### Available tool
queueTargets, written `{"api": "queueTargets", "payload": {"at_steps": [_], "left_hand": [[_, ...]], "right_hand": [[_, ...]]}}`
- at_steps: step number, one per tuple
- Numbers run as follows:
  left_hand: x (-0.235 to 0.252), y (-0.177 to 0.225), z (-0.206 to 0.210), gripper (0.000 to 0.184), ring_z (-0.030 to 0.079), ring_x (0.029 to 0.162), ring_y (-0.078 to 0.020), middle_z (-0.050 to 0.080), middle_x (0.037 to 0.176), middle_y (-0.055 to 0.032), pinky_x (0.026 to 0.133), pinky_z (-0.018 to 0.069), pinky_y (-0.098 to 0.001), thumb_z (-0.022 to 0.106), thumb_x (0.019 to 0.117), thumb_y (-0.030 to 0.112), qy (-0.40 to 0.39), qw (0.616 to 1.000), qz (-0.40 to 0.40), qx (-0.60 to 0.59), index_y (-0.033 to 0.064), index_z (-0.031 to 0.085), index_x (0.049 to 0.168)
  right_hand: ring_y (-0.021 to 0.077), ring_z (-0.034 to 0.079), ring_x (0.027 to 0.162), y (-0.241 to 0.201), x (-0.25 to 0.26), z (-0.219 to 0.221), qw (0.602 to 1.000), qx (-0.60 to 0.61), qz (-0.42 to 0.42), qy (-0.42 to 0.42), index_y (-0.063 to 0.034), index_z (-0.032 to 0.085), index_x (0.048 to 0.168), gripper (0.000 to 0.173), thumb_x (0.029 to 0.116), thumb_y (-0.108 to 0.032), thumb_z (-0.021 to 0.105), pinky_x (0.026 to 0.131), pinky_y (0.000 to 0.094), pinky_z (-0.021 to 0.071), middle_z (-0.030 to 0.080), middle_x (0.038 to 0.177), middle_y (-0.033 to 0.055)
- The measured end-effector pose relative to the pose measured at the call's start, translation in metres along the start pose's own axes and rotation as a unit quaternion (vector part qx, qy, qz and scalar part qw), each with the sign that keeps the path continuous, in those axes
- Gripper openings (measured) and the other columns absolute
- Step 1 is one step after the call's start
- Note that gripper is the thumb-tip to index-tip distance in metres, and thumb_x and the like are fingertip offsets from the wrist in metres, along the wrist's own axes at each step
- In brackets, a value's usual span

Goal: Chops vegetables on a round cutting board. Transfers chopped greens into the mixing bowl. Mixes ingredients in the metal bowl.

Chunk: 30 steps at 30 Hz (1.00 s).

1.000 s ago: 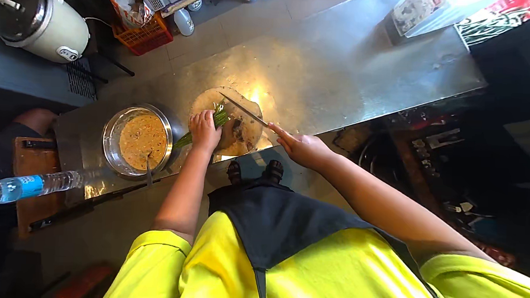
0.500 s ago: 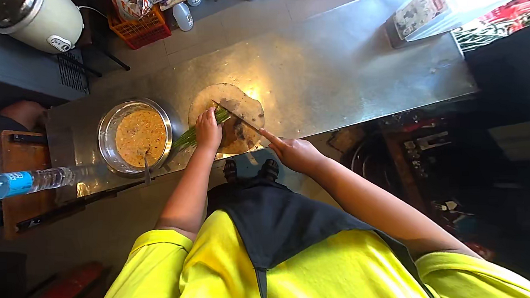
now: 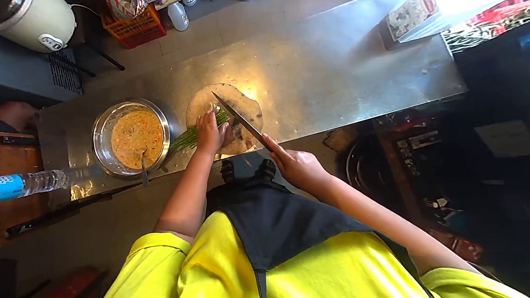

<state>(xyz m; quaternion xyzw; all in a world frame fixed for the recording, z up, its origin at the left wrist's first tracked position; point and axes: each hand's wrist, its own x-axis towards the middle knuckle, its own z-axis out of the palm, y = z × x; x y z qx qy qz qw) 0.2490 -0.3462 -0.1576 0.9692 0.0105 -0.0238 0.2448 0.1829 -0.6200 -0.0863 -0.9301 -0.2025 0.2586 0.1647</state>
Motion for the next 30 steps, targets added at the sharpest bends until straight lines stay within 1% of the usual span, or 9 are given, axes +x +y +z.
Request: {"api": "queueTargets", "payload": {"at_steps": [2, 4, 10, 14, 17, 20, 22, 25, 30], "left_hand": [[-0.002, -0.004, 0.005, 0.045, 0.053, 0.136, -0.0357, 0.058, 0.143, -0.0219, 0.119, 0.0339, -0.0524, 0.063, 0.1022, 0.026, 0.020, 1.000, 0.018, 0.006, -0.0033, 0.058, 0.136], [-0.004, -0.007, 0.011, 0.040, 0.054, 0.136, -0.0352, 0.059, 0.142, -0.0207, 0.118, 0.0358, -0.0506, 0.058, 0.1049, 0.027, 0.031, 0.999, 0.021, 0.024, -0.0023, 0.062, 0.132], [-0.002, -0.008, 0.021, 0.031, 0.057, 0.131, -0.0348, 0.064, 0.135, -0.0186, 0.113, 0.0409, -0.0508, 0.060, 0.1033, 0.025, 0.059, 0.998, 0.021, 0.030, 0.0018, 0.069, 0.122], [-0.002, -0.009, 0.025, 0.032, 0.056, 0.131, -0.0347, 0.060, 0.142, -0.0167, 0.111, 0.0427, -0.0505, 0.059, 0.1032, 0.027, 0.053, 0.998, 0.016, 0.039, 0.0027, 0.070, 0.121], [0.000, -0.009, 0.027, 0.028, 0.058, 0.127, -0.0350, 0.064, 0.136, -0.0165, 0.108, 0.0449, -0.0503, 0.061, 0.1019, 0.022, 0.066, 0.997, 0.018, 0.041, 0.0022, 0.071, 0.118], [0.002, -0.007, 0.026, 0.027, 0.060, 0.124, -0.0354, 0.068, 0.128, -0.0171, 0.106, 0.0469, -0.0496, 0.062, 0.1009, 0.018, 0.073, 0.997, 0.003, 0.024, 0.0009, 0.070, 0.121], [0.003, -0.005, 0.023, 0.029, 0.062, 0.123, -0.0361, 0.069, 0.126, -0.0183, 0.106, 0.0478, -0.0499, 0.065, 0.0992, 0.014, 0.077, 0.997, -0.005, -0.003, -0.0012, 0.069, 0.123], [0.005, -0.007, 0.024, 0.026, 0.062, 0.122, -0.0363, 0.069, 0.124, -0.0193, 0.107, 0.0479, -0.0486, 0.068, 0.0965, 0.012, 0.094, 0.994, -0.017, -0.044, -0.0034, 0.070, 0.118], [0.008, -0.010, 0.023, 0.022, 0.064, 0.119, -0.0356, 0.071, 0.121, -0.0187, 0.106, 0.0489, -0.0468, 0.071, 0.0943, 0.010, 0.102, 0.992, -0.015, -0.067, -0.0035, 0.073, 0.112]], "right_hand": [[0.0423, 0.072, 0.083, -0.001, -0.004, 0.003, 1.000, 0.001, 0.004, -0.028, -0.0317, 0.018, 0.167, 0.054, 0.1132, -0.038, 0.023, 0.072, 0.0588, 0.0554, 0.072, 0.089, 0.0183], [0.0428, 0.071, 0.085, -0.001, -0.004, 0.007, 0.998, -0.003, 0.012, -0.061, -0.0331, 0.015, 0.167, 0.055, 0.1132, -0.038, 0.022, 0.074, 0.0591, 0.0549, 0.071, 0.091, 0.0189], [0.0440, 0.070, 0.094, -0.015, 0.008, 0.006, 0.987, -0.040, 0.060, -0.145, -0.0374, 0.005, 0.167, 0.057, 0.1129, -0.030, 0.022, 0.078, 0.0602, 0.0548, 0.070, 0.100, 0.0206], [0.0452, 0.070, 0.097, -0.020, 0.016, 0.008, 0.980, -0.049, 0.081, -0.174, -0.0370, 0.000, 0.167, 0.059, 0.1130, -0.027, 0.023, 0.080, 0.0610, 0.0548, 0.070, 0.103, 0.0218], [0.0462, 0.070, 0.096, -0.023, 0.020, 0.013, 0.978, -0.056, 0.093, -0.181, -0.0379, -0.004, 0.166, 0.063, 0.1123, -0.024, 0.026, 0.078, 0.0615, 0.0550, 0.069, 0.104, 0.0235], [0.0456, 0.070, 0.095, -0.027, 0.024, 0.015, 0.975, -0.064, 0.096, -0.191, -0.0372, -0.008, 0.166, 0.067, 0.1112, -0.021, 0.028, 0.078, 0.0602, 0.0556, 0.068, 0.105, 0.0236], [0.0458, 0.070, 0.095, -0.028, 0.027, 0.015, 0.975, -0.064, 0.097, -0.191, -0.0369, -0.007, 0.166, 0.070, 0.1098, -0.018, 0.029, 0.077, 0.0606, 0.0555, 0.068, 0.105, 0.0238], [0.0459, 0.070, 0.096, -0.028, 0.030, 0.015, 0.974, -0.070, 0.100, -0.194, -0.0364, -0.004, 0.166, 0.067, 0.1105, -0.019, 0.028, 0.078, 0.0605, 0.0556, 0.068, 0.105, 0.0238], [0.0457, 0.070, 0.098, -0.024, 0.034, 0.015, 0.974, -0.060, 0.087, -0.199, -0.0340, -0.002, 0.167, 0.064, 0.1113, -0.021, 0.028, 0.081, 0.0608, 0.0555, 0.069, 0.106, 0.0234]]}}
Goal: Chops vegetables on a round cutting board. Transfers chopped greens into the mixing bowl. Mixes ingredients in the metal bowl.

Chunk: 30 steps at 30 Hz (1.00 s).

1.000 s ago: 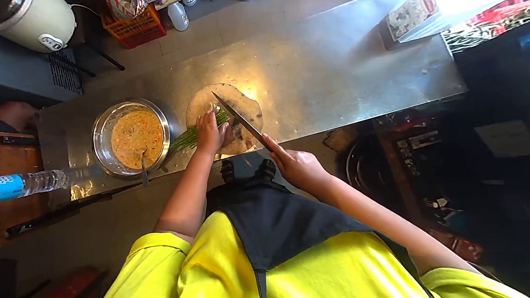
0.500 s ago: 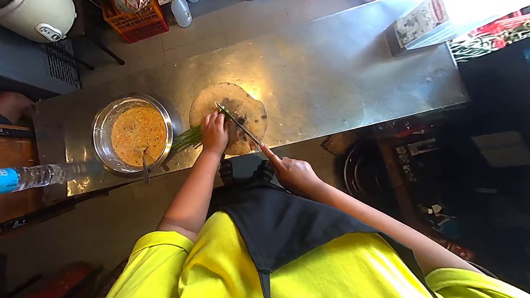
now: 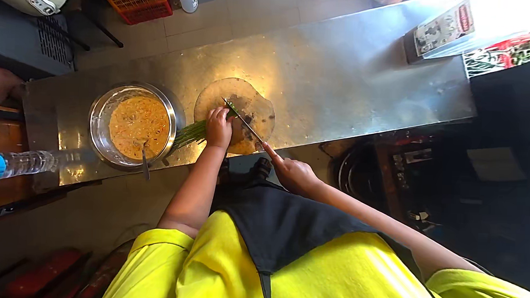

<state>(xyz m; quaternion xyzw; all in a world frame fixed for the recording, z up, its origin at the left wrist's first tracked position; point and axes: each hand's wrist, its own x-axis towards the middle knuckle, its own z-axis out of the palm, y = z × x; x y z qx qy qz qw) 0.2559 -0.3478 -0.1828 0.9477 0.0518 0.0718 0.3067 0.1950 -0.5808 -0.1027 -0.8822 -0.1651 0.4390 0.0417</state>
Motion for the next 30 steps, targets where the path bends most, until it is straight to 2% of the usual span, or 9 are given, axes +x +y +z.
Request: {"api": "queueTargets", "payload": {"at_steps": [7, 12, 16, 18, 21, 25, 28, 30], "left_hand": [[-0.001, -0.004, 0.006, 0.018, 0.067, 0.115, -0.0333, 0.073, 0.116, -0.0168, 0.104, 0.0506, -0.0449, 0.071, 0.0930, 0.006, 0.026, 0.999, 0.022, 0.001, -0.0018, 0.075, 0.108], [-0.001, -0.006, 0.007, 0.018, 0.067, 0.116, -0.0312, 0.073, 0.115, -0.0151, 0.104, 0.0508, -0.0422, 0.072, 0.0931, 0.008, 0.030, 0.999, 0.020, 0.010, -0.0007, 0.075, 0.108], [-0.004, -0.005, 0.010, 0.017, 0.067, 0.114, -0.0319, 0.073, 0.115, -0.0152, 0.104, 0.0507, -0.0419, 0.071, 0.0935, 0.008, 0.037, 0.999, 0.028, 0.021, -0.0011, 0.075, 0.107], [-0.005, -0.004, 0.011, 0.017, 0.067, 0.114, -0.0307, 0.073, 0.115, -0.0143, 0.103, 0.0510, -0.0416, 0.072, 0.0934, 0.009, 0.044, 0.998, 0.028, 0.029, -0.0005, 0.075, 0.107], [-0.004, -0.004, 0.011, 0.018, 0.067, 0.116, -0.0309, 0.073, 0.117, -0.0148, 0.104, 0.0509, -0.0424, 0.070, 0.0944, 0.010, 0.045, 0.998, 0.026, 0.034, -0.0001, 0.075, 0.109], [-0.004, -0.002, 0.010, 0.020, 0.066, 0.118, -0.0311, 0.073, 0.121, -0.0144, 0.106, 0.0492, -0.0414, 0.068, 0.0957, 0.008, 0.042, 0.999, 0.019, 0.027, -0.0006, 0.075, 0.112], [-0.005, 0.000, 0.008, 0.021, 0.066, 0.118, -0.0305, 0.072, 0.122, -0.0139, 0.105, 0.0496, -0.0412, 0.069, 0.0949, 0.008, 0.041, 0.999, 0.017, 0.029, 0.0002, 0.074, 0.114], [-0.004, 0.001, 0.004, 0.027, 0.065, 0.119, -0.0306, 0.072, 0.123, -0.0139, 0.106, 0.0490, -0.0415, 0.070, 0.0948, 0.009, 0.030, 0.999, 0.018, 0.025, 0.0003, 0.072, 0.120]], "right_hand": [[0.0446, 0.071, 0.100, -0.005, 0.009, -0.009, 1.000, 0.025, -0.016, -0.004, -0.0315, -0.001, 0.167, 0.061, 0.1126, -0.025, 0.025, 0.085, 0.0603, 0.0551, 0.071, 0.104, 0.0223], [0.0435, 0.071, 0.102, -0.016, 0.037, -0.012, 0.998, 0.043, -0.031, 0.020, -0.0347, -0.006, 0.166, 0.062, 0.1133, -0.026, 0.025, 0.086, 0.0613, 0.0552, 0.071, 0.106, 0.0212], [0.0438, 0.072, 0.093, -0.021, 0.049, -0.011, 0.997, 0.045, -0.043, 0.056, -0.0358, -0.008, 0.166, 0.070, 0.1114, -0.019, 0.032, 0.079, 0.0616, 0.0567, 0.072, 0.097, 0.0207], [0.0439, 0.072, 0.092, -0.018, 0.044, -0.008, 0.996, 0.045, -0.047, 0.056, -0.0364, -0.009, 0.166, 0.070, 0.1117, -0.020, 0.032, 0.078, 0.0616, 0.0568, 0.071, 0.095, 0.0204], [0.0461, 0.071, 0.099, -0.002, 0.021, -0.002, 0.999, 0.039, -0.032, 0.006, -0.0366, -0.009, 0.165, 0.065, 0.1126, -0.024, 0.027, 0.082, 0.0640, 0.0552, 0.070, 0.103, 0.0228], [0.0481, 0.071, 0.096, 0.019, -0.019, 0.008, 0.999, 0.026, -0.021, -0.024, -0.0328, -0.006, 0.167, 0.064, 0.1131, -0.027, 0.028, 0.082, 0.0643, 0.0546, 0.070, 0.101, 0.0251], [0.0470, 0.070, 0.100, 0.018, -0.026, 0.003, 0.999, 0.029, -0.027, -0.032, -0.0317, -0.006, 0.167, 0.062, 0.1137, -0.029, 0.025, 0.085, 0.0632, 0.0543, 0.070, 0.103, 0.0247], [0.0460, 0.070, 0.101, 0.018, -0.029, -0.004, 0.999, 0.040, -0.028, -0.016, -0.0323, -0.003, 0.167, 0.059, 0.1141, -0.032, 0.024, 0.086, 0.0627, 0.0540, 0.071, 0.104, 0.0238]]}}
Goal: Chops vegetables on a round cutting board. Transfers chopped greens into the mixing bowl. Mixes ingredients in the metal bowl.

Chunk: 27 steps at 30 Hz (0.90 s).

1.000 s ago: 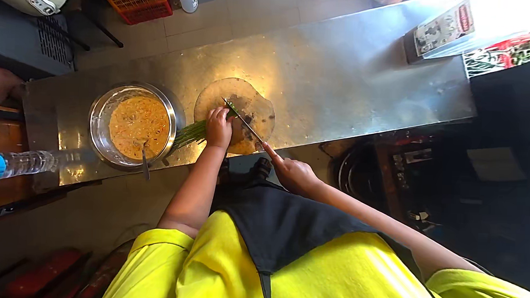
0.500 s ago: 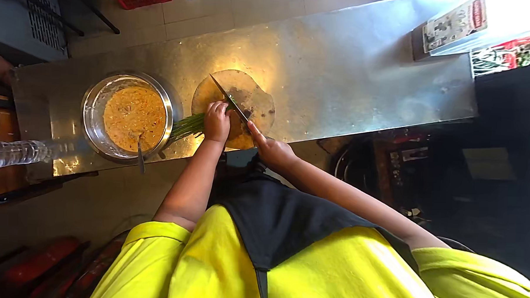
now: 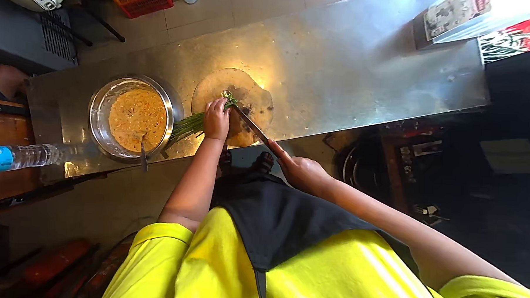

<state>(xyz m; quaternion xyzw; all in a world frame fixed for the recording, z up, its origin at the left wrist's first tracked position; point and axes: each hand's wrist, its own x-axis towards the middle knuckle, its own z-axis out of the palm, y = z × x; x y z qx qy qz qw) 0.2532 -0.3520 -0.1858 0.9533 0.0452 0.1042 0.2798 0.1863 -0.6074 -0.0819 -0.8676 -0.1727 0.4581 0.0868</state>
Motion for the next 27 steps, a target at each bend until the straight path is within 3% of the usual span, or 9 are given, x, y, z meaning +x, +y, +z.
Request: {"api": "queueTargets", "payload": {"at_steps": [3, 6, 10, 13, 15, 18, 27], "left_hand": [[0.001, 0.004, -0.011, 0.039, 0.062, 0.123, -0.0338, 0.069, 0.125, -0.0171, 0.111, 0.0449, -0.0461, 0.073, 0.0948, 0.017, -0.045, 0.999, -0.017, -0.011, -0.0012, 0.064, 0.128], [0.005, 0.009, -0.023, 0.052, 0.057, 0.131, -0.0344, 0.066, 0.131, -0.0185, 0.123, 0.0248, -0.0547, 0.075, 0.0934, 0.025, -0.088, 0.996, -0.022, 0.007, -0.0028, 0.059, 0.134], [0.005, 0.017, -0.036, 0.063, 0.050, 0.139, -0.0322, 0.064, 0.137, -0.0129, 0.124, 0.0146, -0.0609, 0.080, 0.0877, 0.039, -0.095, 0.993, -0.030, 0.070, 0.0024, 0.060, 0.135], [0.003, 0.015, -0.038, 0.061, 0.050, 0.139, -0.0320, 0.062, 0.140, -0.0149, 0.123, 0.0238, -0.0541, 0.080, 0.0883, 0.034, -0.103, 0.992, -0.030, 0.064, 0.0013, 0.060, 0.135], [0.001, 0.010, -0.036, 0.049, 0.052, 0.137, -0.0320, 0.061, 0.140, -0.0162, 0.120, 0.0340, -0.0484, 0.075, 0.0931, 0.025, -0.107, 0.993, -0.026, 0.046, 0.0002, 0.062, 0.133], [-0.005, 0.001, -0.024, 0.031, 0.060, 0.129, -0.0327, 0.066, 0.134, -0.0163, 0.111, 0.0454, -0.0474, 0.070, 0.0961, 0.014, -0.074, 0.997, -0.006, 0.026, 0.0000, 0.069, 0.124], [-0.005, -0.008, -0.010, 0.020, 0.066, 0.119, -0.0310, 0.073, 0.120, -0.0150, 0.105, 0.0506, -0.0419, 0.067, 0.0962, 0.008, -0.025, 0.999, 0.026, 0.021, -0.0005, 0.075, 0.113]], "right_hand": [[0.0455, 0.070, 0.098, 0.000, -0.007, -0.002, 0.999, 0.013, -0.009, 0.041, -0.0298, 0.005, 0.168, 0.057, 0.1140, -0.033, 0.024, 0.084, 0.0611, 0.0544, 0.071, 0.101, 0.0231], [0.0444, 0.071, 0.093, 0.000, -0.013, 0.001, 0.996, 0.012, -0.020, 0.086, -0.0288, 0.009, 0.168, 0.056, 0.1137, -0.033, 0.024, 0.081, 0.0592, 0.0554, 0.071, 0.097, 0.0222], [0.0429, 0.071, 0.089, -0.002, -0.010, 0.003, 0.992, -0.002, -0.043, 0.118, -0.0294, 0.010, 0.168, 0.056, 0.1134, -0.033, 0.024, 0.076, 0.0572, 0.0560, 0.070, 0.094, 0.0206], [0.0422, 0.071, 0.091, -0.005, -0.003, 0.002, 0.994, -0.011, -0.043, 0.101, -0.0317, 0.008, 0.168, 0.056, 0.1133, -0.033, 0.023, 0.077, 0.0570, 0.0559, 0.070, 0.095, 0.0201], [0.0425, 0.071, 0.092, -0.007, 0.001, 0.001, 0.995, -0.013, -0.041, 0.085, -0.0322, 0.008, 0.168, 0.056, 0.1133, -0.032, 0.022, 0.079, 0.0575, 0.0559, 0.070, 0.096, 0.0204], [0.0432, 0.071, 0.094, -0.010, 0.006, 0.000, 0.998, -0.014, -0.031, 0.059, -0.0318, 0.005, 0.168, 0.057, 0.1134, -0.031, 0.022, 0.080, 0.0586, 0.0554, 0.070, 0.097, 0.0210], [0.0456, 0.071, 0.095, 0.002, 0.025, -0.001, 0.998, 0.002, -0.061, 0.021, -0.0300, 0.000, 0.167, 0.060, 0.1137, -0.031, 0.026, 0.084, 0.0616, 0.0547, 0.070, 0.098, 0.0233]]}}
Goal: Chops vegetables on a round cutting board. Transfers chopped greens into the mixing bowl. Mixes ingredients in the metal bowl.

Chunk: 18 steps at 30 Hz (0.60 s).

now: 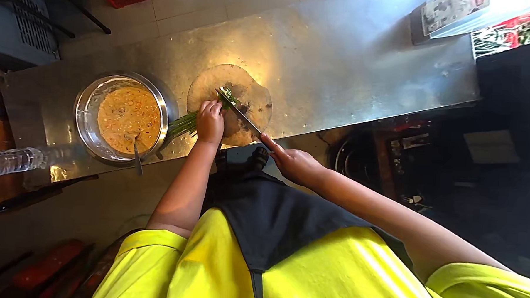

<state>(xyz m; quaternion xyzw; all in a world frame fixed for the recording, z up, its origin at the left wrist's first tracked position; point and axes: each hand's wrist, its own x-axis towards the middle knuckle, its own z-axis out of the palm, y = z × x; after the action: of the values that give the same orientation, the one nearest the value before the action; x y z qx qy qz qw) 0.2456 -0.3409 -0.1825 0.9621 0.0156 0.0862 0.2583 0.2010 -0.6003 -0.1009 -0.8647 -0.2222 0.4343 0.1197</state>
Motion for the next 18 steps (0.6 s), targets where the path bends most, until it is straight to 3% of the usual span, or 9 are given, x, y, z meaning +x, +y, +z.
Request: {"api": "queueTargets", "payload": {"at_steps": [3, 6, 11, 14, 18], "left_hand": [[0.001, -0.001, 0.001, 0.018, 0.067, 0.118, -0.0306, 0.073, 0.119, -0.0146, 0.105, 0.0506, -0.0412, 0.067, 0.0956, 0.007, 0.000, 1.000, -0.004, -0.006, -0.0005, 0.076, 0.111], [0.001, -0.003, 0.002, 0.017, 0.067, 0.118, -0.0305, 0.074, 0.117, -0.0144, 0.105, 0.0503, -0.0407, 0.068, 0.0951, 0.005, 0.002, 1.000, -0.001, -0.009, -0.0009, 0.076, 0.108], [0.001, -0.007, 0.006, 0.015, 0.068, 0.116, -0.0281, 0.075, 0.114, -0.0120, 0.105, 0.0506, -0.0378, 0.069, 0.0945, 0.005, 0.021, 1.000, -0.002, 0.002, 0.0007, 0.076, 0.106], [-0.002, -0.007, 0.010, 0.015, 0.068, 0.115, -0.0274, 0.075, 0.114, -0.0115, 0.104, 0.0509, -0.0371, 0.069, 0.0948, 0.006, 0.040, 0.999, 0.002, 0.006, 0.0018, 0.077, 0.107], [-0.001, -0.004, 0.010, 0.017, 0.068, 0.115, -0.0278, 0.075, 0.117, -0.0122, 0.103, 0.0513, -0.0372, 0.067, 0.0954, 0.006, 0.054, 0.999, -0.002, 0.002, 0.0016, 0.077, 0.109]], "right_hand": [[0.0446, 0.071, 0.095, 0.001, 0.009, 0.001, 1.000, 0.008, -0.004, 0.007, -0.0293, 0.001, 0.168, 0.060, 0.1138, -0.030, 0.026, 0.084, 0.0604, 0.0551, 0.071, 0.098, 0.0225], [0.0428, 0.071, 0.097, -0.013, 0.032, -0.007, 1.000, 0.010, 0.025, -0.006, -0.0347, -0.006, 0.167, 0.063, 0.1140, -0.029, 0.029, 0.086, 0.0603, 0.0549, 0.072, 0.099, 0.0210], [0.0414, 0.072, 0.084, -0.021, 0.067, 0.000, 0.999, 0.019, 0.009, 0.049, -0.0370, -0.007, 0.166, 0.068, 0.1126, -0.026, 0.034, 0.075, 0.0617, 0.0573, 0.071, 0.091, 0.0189], [0.0409, 0.072, 0.081, -0.018, 0.054, 0.005, 0.998, 0.014, 0.004, 0.061, -0.0375, -0.005, 0.166, 0.066, 0.1130, -0.026, 0.033, 0.073, 0.0615, 0.0577, 0.072, 0.088, 0.0174], [0.0472, 0.071, 0.093, 0.002, 0.010, 0.020, 1.000, 0.021, 0.020, 0.013, -0.0363, -0.004, 0.166, 0.063, 0.1132, -0.028, 0.029, 0.080, 0.0656, 0.0552, 0.071, 0.100, 0.0235]]}}
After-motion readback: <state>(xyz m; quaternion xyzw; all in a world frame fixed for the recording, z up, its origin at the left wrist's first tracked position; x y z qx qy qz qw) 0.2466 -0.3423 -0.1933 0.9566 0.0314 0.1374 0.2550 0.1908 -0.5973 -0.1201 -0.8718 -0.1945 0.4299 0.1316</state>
